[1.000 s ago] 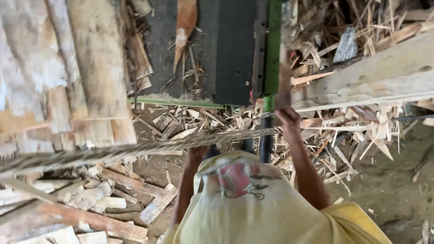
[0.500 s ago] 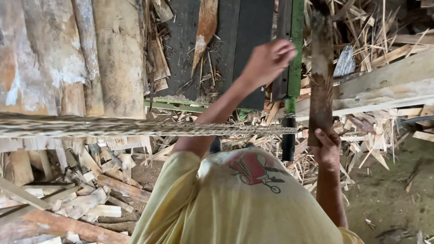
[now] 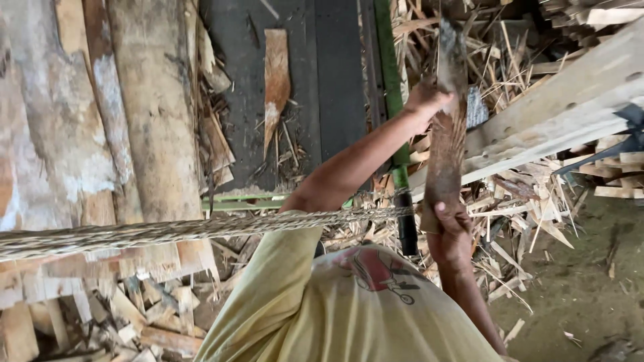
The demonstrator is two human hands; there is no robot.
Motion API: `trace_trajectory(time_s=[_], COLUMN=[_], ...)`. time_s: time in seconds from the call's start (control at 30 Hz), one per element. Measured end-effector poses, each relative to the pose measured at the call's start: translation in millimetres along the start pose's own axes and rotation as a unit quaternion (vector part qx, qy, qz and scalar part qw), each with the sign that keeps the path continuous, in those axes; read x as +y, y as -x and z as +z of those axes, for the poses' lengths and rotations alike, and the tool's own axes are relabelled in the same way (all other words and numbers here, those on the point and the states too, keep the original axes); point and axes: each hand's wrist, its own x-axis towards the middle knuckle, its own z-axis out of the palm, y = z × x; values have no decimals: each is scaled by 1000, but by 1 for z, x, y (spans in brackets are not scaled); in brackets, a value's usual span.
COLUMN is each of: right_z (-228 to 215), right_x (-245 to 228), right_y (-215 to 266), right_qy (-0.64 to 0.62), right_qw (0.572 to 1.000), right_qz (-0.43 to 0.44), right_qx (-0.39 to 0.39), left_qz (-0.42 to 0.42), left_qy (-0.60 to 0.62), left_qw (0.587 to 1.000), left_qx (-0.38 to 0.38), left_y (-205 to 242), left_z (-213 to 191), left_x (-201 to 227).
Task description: Feeding wood planks into a processing machine while manually pulling a drive rope to advance the mechanism.
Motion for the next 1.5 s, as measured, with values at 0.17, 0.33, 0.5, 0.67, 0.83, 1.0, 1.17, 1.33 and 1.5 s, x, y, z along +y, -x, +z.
trace_trajectory(time_s=[0.17,0.33,0.5,0.67,0.83,1.0,1.17,1.33,1.5], right_z=[71,112,146,137,128,130,166,230,246], right_x=[-15,-12,-34,-44,-47,-48,-45,-23,62], right_y=[-11,-25,-33,-64,-91,-103,-119,-148,-214], right_qy=[10,120,388,436,421,424,472,692,737], right_qw=[1000,976,855,812,868,885,854,679,547], right_qz=[-12,15,116,114,25,-13,-1,29,-200], right_qx=[-22,-183,-324,-372,-261,-192,-219,-243,-344], left_qz=[84,131,181,254,341,172,104,190,206], left_qy=[-69,-2,25,43,-6,-131,-100,-228,-184], left_qw=[994,991,979,958,940,950,932,889,913], left_qx=[-4,-16,-94,-124,-4,227,332,349,301], left_y=[30,83,123,168,219,348,419,469,538], left_z=[-15,-57,-152,-292,-425,-421,-387,-403,-397], left_x=[81,163,180,93,-119,-265,-289,-272,-208])
